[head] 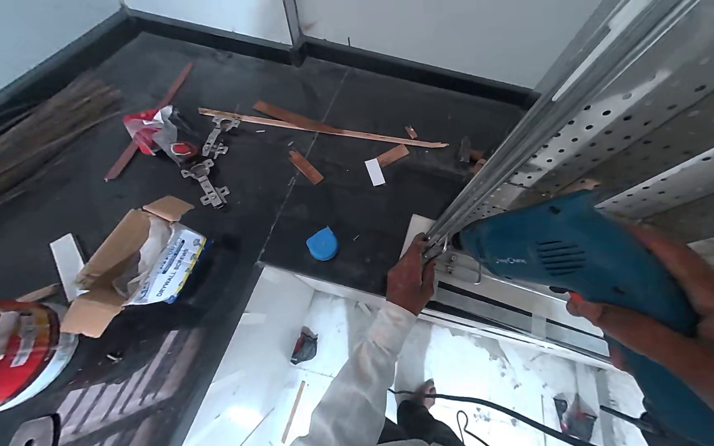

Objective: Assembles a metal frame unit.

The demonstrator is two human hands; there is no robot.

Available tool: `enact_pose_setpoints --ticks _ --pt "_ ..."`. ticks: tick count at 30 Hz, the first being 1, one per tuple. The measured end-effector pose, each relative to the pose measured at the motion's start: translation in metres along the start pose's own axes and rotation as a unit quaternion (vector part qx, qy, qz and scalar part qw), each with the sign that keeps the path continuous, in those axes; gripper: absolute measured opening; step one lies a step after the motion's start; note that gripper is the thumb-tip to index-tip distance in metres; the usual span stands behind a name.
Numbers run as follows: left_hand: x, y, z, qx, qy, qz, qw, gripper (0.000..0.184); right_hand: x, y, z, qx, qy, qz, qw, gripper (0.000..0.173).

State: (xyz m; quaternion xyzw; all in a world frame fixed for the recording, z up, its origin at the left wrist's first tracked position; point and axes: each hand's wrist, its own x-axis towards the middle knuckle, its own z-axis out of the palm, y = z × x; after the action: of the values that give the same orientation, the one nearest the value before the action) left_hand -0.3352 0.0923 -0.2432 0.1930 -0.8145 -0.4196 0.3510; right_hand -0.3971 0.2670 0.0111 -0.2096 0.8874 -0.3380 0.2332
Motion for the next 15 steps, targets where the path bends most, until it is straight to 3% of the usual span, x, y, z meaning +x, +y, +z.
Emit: enact_pose_setpoints --ticks 4,15 --pt "0.000 0.001 -0.003 -0.020 -0.026 -0.028 0.999 0.044 0.000 -0.005 0.001 -0.020 -0.001 0.017 1.000 0.078" --pt "0.000 -0.002 -0.001 0.000 -0.007 0.003 1.000 0.041 -0.011 -0.009 -0.004 -0.037 -0.007 0.026 0.999 0.080"
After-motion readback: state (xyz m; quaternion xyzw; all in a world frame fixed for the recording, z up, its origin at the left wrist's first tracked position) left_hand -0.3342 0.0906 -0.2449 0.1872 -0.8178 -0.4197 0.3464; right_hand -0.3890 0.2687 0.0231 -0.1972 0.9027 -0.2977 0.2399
